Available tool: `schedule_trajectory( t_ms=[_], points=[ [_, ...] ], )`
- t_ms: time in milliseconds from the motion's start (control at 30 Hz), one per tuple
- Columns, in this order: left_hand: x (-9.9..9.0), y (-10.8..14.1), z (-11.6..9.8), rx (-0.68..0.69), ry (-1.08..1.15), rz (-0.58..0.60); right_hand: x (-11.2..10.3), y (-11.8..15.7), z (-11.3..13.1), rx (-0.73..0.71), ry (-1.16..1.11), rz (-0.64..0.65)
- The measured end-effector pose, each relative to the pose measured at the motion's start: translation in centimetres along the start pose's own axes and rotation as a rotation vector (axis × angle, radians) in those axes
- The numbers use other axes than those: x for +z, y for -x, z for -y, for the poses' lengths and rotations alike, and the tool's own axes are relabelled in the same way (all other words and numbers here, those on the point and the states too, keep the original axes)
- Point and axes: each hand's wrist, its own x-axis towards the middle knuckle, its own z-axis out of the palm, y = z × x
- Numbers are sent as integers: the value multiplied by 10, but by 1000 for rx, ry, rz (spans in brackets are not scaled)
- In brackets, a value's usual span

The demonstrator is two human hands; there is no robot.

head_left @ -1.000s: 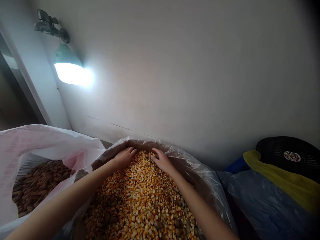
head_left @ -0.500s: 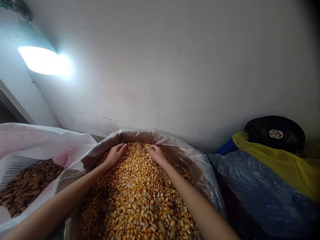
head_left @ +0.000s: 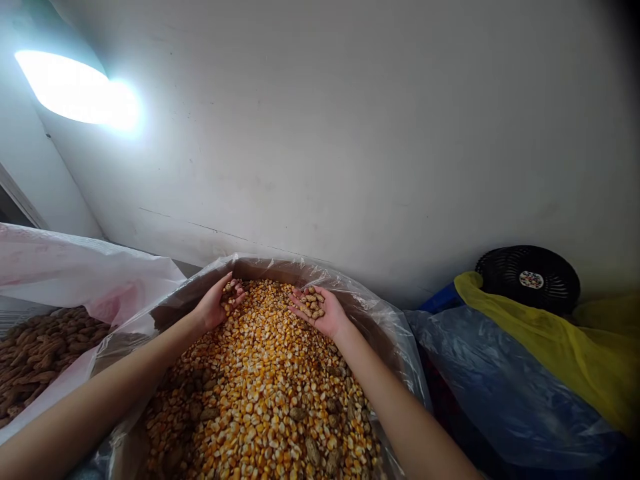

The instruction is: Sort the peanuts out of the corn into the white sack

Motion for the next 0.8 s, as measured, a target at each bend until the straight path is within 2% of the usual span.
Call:
schedule_trajectory(
  t_ms=[67,200,467,667,800],
  points=[
    [3,3,1,-42,61,-4,2,5,-1,17,-5,18],
    [8,8,5,-104,119,62,5,15,-7,69,9,73],
    [14,20,11,-202,40,115,13,30,-23,133,27,126],
    [15,24,15,-255,17,267,18,40,-31,160,-6,228],
    [16,28,15,-294,31,347,16,39,-32,153,6,217]
  ],
)
